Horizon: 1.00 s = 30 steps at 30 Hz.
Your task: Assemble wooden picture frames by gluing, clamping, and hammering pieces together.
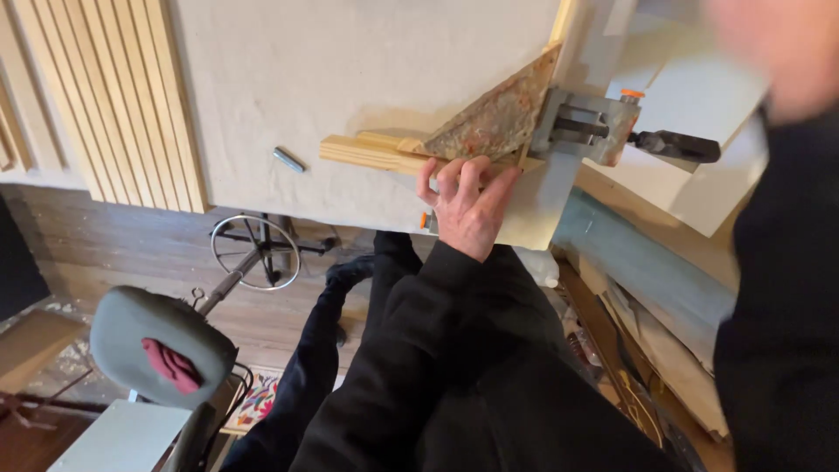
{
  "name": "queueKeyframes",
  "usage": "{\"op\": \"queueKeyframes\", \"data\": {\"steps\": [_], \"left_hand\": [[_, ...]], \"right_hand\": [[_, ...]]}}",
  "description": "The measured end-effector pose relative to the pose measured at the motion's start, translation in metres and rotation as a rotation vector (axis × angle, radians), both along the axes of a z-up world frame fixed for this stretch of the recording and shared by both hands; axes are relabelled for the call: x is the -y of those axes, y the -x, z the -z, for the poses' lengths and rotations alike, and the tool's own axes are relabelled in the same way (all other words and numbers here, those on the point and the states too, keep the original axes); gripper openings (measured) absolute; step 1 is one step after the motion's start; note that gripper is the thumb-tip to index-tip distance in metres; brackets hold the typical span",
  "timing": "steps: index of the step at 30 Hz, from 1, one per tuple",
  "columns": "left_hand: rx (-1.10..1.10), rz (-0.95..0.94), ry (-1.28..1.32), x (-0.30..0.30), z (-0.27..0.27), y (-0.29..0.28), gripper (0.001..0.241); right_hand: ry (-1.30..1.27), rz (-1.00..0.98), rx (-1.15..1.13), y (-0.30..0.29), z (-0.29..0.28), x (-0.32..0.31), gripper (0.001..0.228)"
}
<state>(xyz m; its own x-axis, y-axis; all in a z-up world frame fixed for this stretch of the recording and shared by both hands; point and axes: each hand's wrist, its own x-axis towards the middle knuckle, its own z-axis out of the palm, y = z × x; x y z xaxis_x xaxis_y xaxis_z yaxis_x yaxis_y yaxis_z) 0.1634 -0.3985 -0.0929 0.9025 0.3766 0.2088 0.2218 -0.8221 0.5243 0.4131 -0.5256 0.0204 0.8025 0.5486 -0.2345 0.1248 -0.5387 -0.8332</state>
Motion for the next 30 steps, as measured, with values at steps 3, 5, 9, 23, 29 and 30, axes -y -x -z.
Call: {"op": "queueKeyframes", "data": {"steps": [3,5,9,23,29,30], "left_hand": [[-0.030,0.022,0.026,0.007,-0.003,0.009,0.027],[-0.010,-0.012,0.013,0.006,-0.002,0.003,0.023],[0.001,-0.046,0.011,0.014,0.003,0.003,0.018],[0.014,-0.052,-0.044,0.015,0.011,0.003,0.019],[0.004,-0.004,-0.030,0.010,0.005,0.004,0.017],[0.002,-0.002,-0.022,0.010,0.005,0.003,0.017]], "right_hand": [[-0.020,0.033,-0.083,0.057,0.035,0.031,0.023],[0.112,0.032,-0.007,0.104,0.069,0.055,0.037],[0.054,0.108,-0.052,0.145,0.083,0.038,0.030],[-0.023,0.113,0.033,0.160,0.111,0.028,0.023],[-0.035,0.102,0.103,0.164,0.106,0.022,0.023],[-0.027,0.103,0.102,0.165,0.105,0.023,0.023]]}}
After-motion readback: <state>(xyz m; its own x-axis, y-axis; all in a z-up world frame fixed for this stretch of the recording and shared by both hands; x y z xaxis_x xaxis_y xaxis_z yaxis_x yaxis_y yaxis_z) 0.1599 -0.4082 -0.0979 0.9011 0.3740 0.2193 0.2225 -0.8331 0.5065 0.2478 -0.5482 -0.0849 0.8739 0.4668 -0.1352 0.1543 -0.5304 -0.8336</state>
